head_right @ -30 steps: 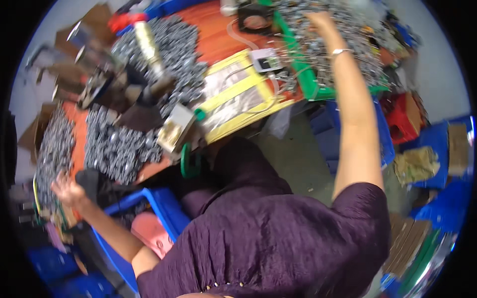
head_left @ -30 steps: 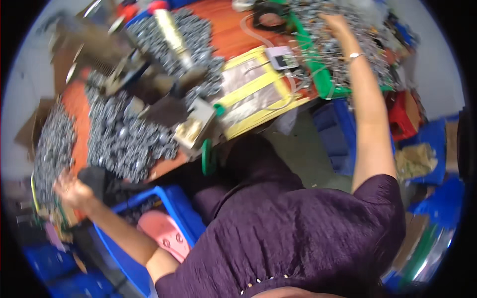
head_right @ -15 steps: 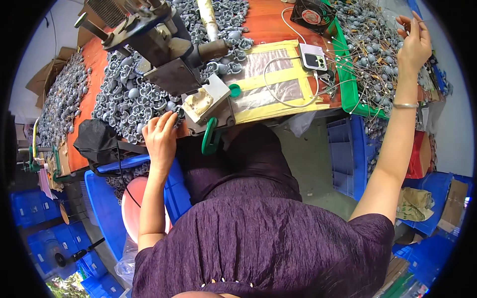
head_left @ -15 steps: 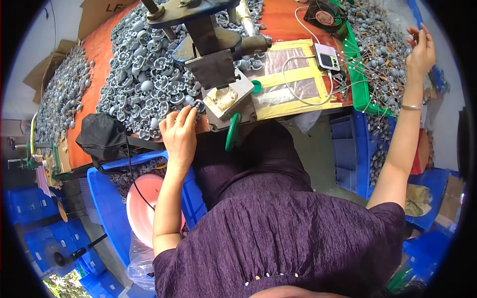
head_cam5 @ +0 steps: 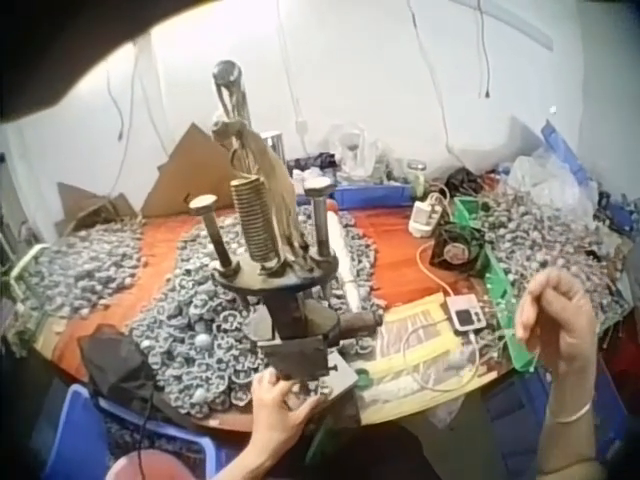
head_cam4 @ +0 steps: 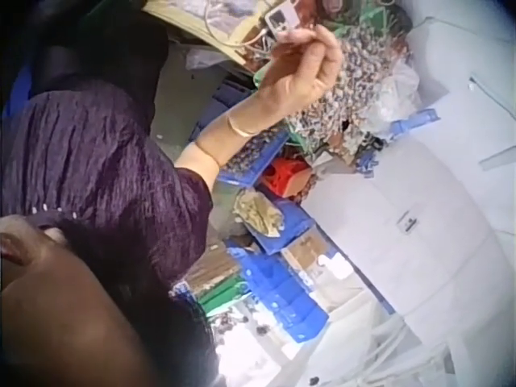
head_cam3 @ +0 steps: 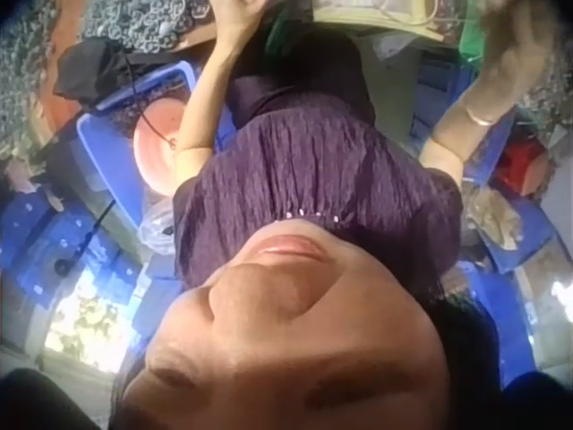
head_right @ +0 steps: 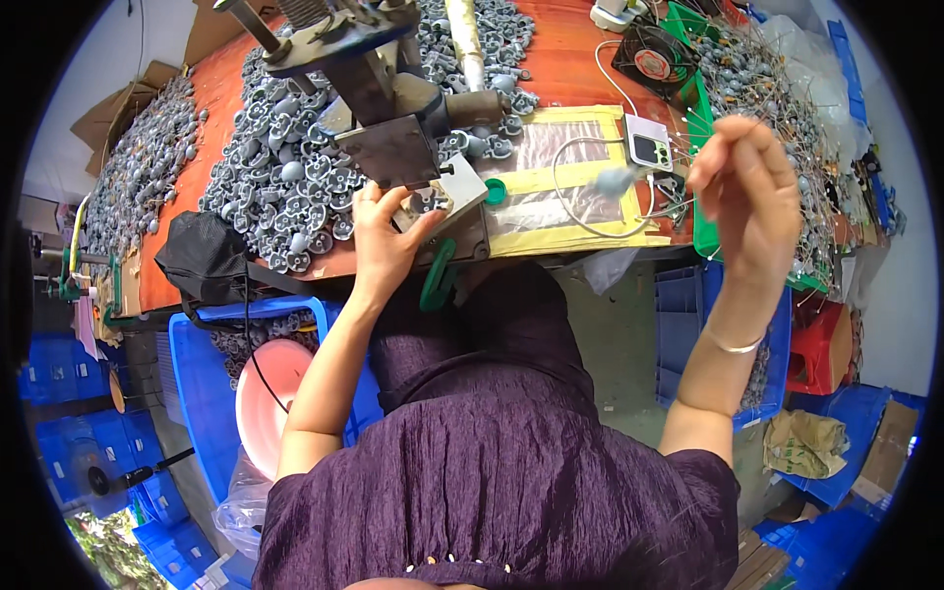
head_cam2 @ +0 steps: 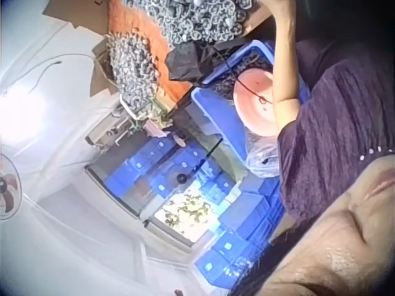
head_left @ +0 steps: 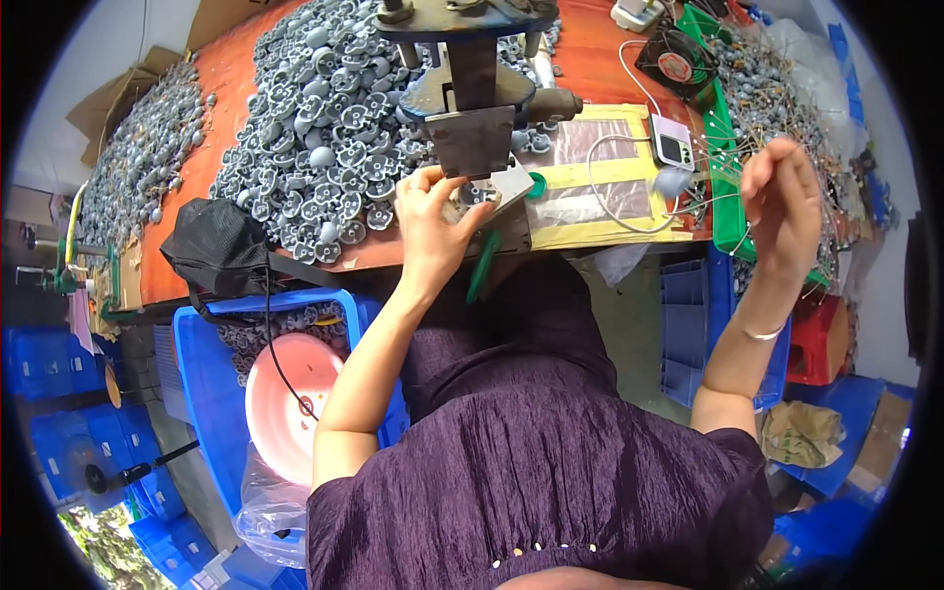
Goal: Assembling small metal components using a manual press machine in a factory workshop.
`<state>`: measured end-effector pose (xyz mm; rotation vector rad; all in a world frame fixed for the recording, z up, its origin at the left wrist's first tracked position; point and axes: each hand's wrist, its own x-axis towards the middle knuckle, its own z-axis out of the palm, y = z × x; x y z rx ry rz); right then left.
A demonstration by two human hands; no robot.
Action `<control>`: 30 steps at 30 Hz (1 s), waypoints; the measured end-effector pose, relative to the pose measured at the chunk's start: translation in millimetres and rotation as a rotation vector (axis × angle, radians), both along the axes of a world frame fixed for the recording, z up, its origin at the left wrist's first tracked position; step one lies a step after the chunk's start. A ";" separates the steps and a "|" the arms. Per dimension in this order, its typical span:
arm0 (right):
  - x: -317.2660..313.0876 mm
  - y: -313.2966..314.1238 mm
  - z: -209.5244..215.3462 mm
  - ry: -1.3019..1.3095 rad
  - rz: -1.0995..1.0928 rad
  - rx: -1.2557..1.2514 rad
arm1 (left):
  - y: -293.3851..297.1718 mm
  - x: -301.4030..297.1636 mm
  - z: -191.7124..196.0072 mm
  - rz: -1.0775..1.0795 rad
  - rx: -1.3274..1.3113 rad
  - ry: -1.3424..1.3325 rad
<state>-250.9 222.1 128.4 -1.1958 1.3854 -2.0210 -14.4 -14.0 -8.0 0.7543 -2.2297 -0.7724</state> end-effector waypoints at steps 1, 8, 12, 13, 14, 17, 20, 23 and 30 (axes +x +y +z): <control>10.3 -3.5 -7.1 -0.013 0.022 0.000 | 0.6 -2.4 -3.5 0.001 0.036 0.014; 67.9 -16.3 -35.5 -0.114 0.238 0.251 | -2.9 11.9 -13.3 0.002 -0.014 0.095; 63.3 -14.3 -47.3 -0.074 0.524 0.317 | -48.1 16.5 13.7 0.168 -0.384 -0.018; 64.0 -14.8 -50.1 -0.074 0.522 0.317 | -60.1 11.4 15.7 0.215 -0.482 -0.083; 66.1 -15.6 -52.3 -0.106 0.503 0.356 | -72.8 6.2 14.9 0.210 -0.565 -0.158; 71.7 -20.1 -55.2 -0.137 0.477 0.388 | -93.6 -8.6 22.4 0.277 -0.682 -0.348; 77.1 -21.1 -53.5 -0.127 0.389 0.420 | -105.0 -24.6 22.0 0.290 -0.692 -0.380; 79.5 -21.0 -54.6 -0.044 0.393 0.392 | -117.4 -37.3 7.2 0.340 -0.683 -0.370; 86.9 -26.0 -57.1 0.025 0.473 0.497 | -150.8 -38.7 -24.3 0.304 -0.655 -0.240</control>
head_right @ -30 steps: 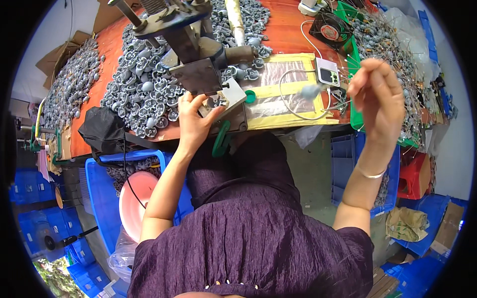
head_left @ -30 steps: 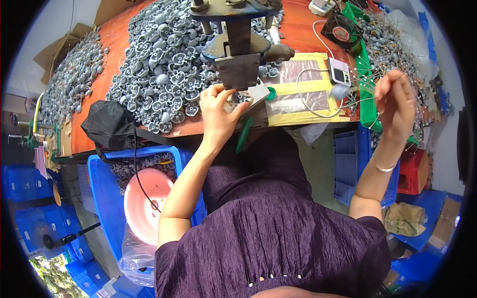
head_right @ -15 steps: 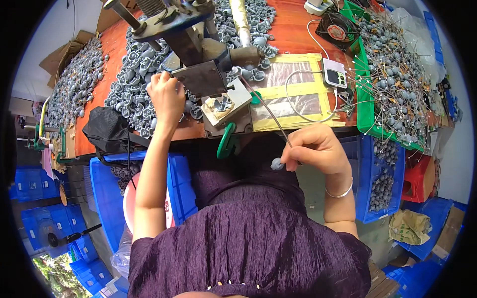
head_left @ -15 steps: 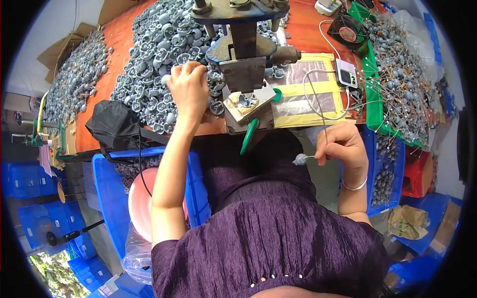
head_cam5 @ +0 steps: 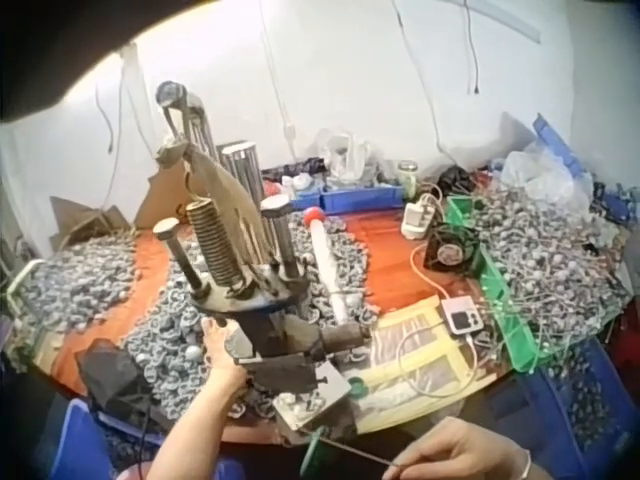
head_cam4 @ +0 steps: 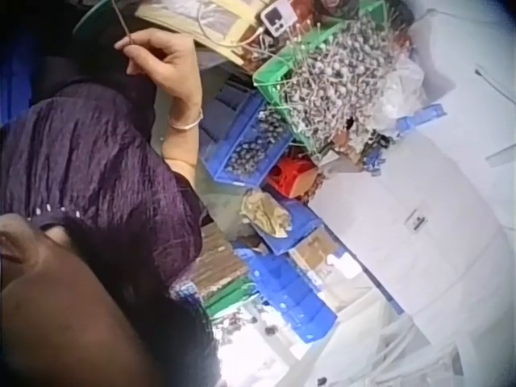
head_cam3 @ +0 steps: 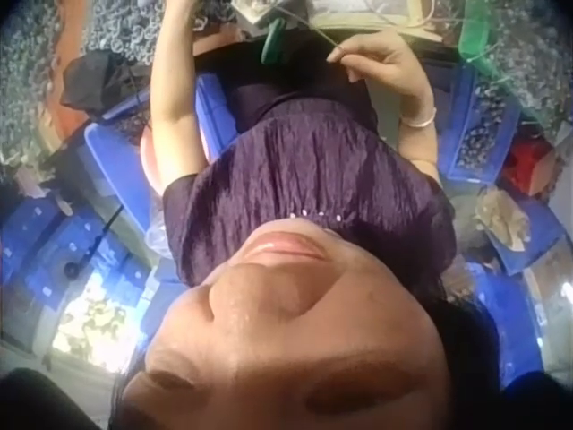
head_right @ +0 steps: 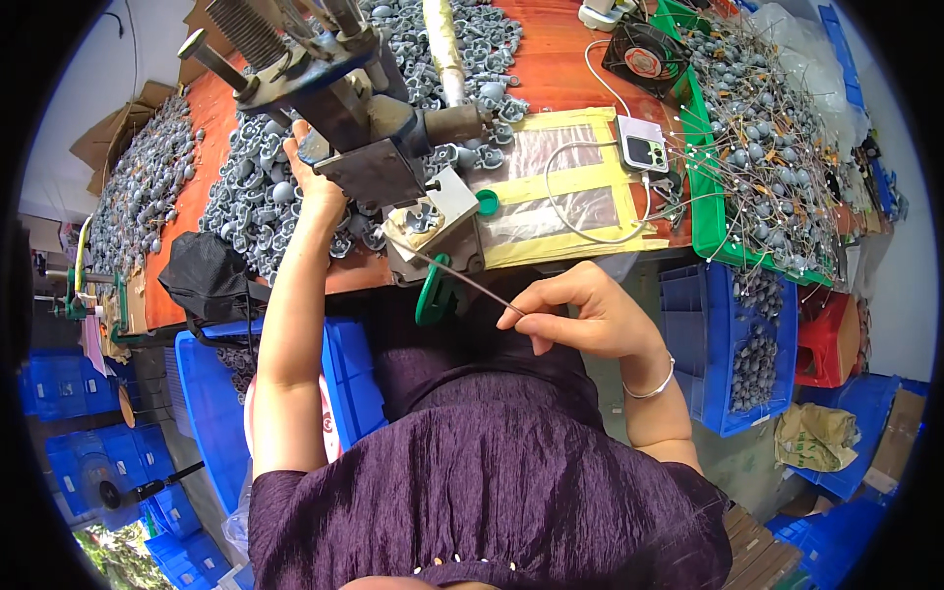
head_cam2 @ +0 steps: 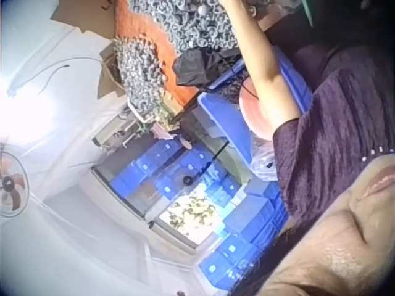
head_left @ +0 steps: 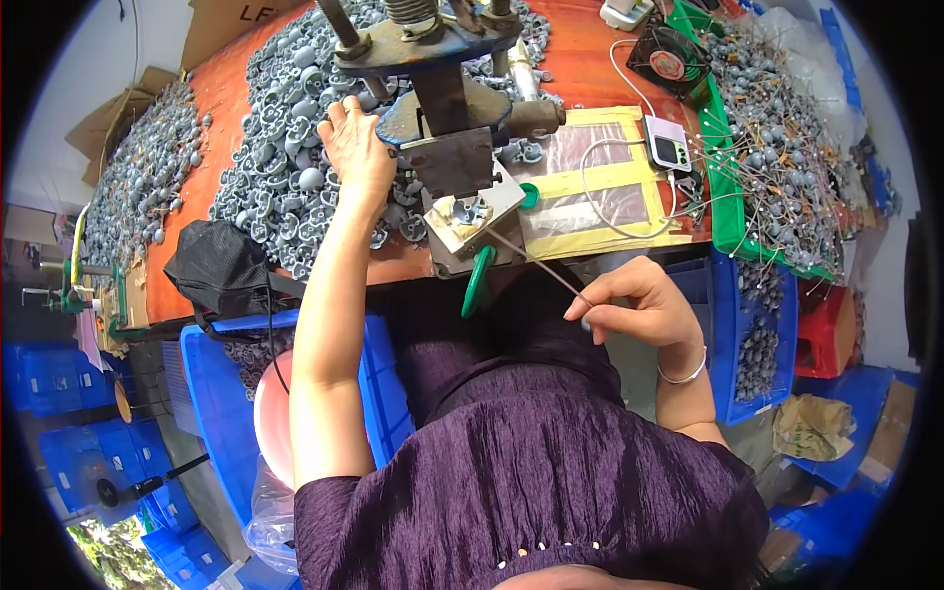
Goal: Assembling small metal components using a manual press machine in a factory workshop.
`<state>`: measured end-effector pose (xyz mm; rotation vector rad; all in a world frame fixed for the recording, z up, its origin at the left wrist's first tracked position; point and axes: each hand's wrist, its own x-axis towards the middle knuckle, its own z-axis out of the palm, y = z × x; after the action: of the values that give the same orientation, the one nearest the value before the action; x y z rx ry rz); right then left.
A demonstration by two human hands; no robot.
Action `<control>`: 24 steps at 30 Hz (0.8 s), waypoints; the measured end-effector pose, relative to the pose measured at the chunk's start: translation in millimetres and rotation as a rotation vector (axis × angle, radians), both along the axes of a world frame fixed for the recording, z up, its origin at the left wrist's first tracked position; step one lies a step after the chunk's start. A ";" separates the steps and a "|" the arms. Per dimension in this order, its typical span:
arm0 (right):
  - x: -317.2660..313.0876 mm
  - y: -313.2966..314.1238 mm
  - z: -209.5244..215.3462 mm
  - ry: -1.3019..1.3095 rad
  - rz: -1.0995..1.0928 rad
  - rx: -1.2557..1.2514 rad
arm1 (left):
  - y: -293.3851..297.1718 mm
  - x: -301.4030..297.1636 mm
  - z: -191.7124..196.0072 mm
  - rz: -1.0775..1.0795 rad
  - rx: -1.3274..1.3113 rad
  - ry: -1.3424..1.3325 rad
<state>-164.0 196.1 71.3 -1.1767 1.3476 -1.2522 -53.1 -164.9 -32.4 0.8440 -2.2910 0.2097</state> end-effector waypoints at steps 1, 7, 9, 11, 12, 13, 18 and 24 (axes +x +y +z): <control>-0.7 0.8 -3.4 -0.001 -0.010 0.000 | 11.9 -0.9 13.8 -0.010 0.000 -0.001; 4.0 -8.1 -26.3 0.013 0.073 -0.138 | 47.4 33.4 54.2 -0.011 -0.021 -0.091; 12.5 -15.1 -30.7 0.141 0.057 -0.093 | 66.3 47.1 56.2 0.041 0.138 -0.014; 26.0 -24.0 -46.7 0.122 -0.066 -0.123 | 84.5 60.4 54.2 -0.134 0.706 0.383; 30.7 -30.3 -48.1 0.131 -0.145 -0.080 | 94.1 70.9 50.2 -0.246 0.965 0.572; 34.1 -35.1 -51.4 0.146 -0.235 -0.029 | 104.6 76.1 43.8 -0.371 1.230 0.765; 40.5 -51.9 -65.4 0.126 -0.293 0.008 | 140.7 91.0 28.9 -0.444 1.671 1.086; 37.8 -58.3 -63.2 -0.150 -0.313 0.066 | 148.3 90.3 29.9 -0.516 1.653 1.060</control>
<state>-126.1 137.7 8.1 -0.8292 1.4868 -1.4725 37.2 -16.6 -2.5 0.6467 -1.1314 -2.0159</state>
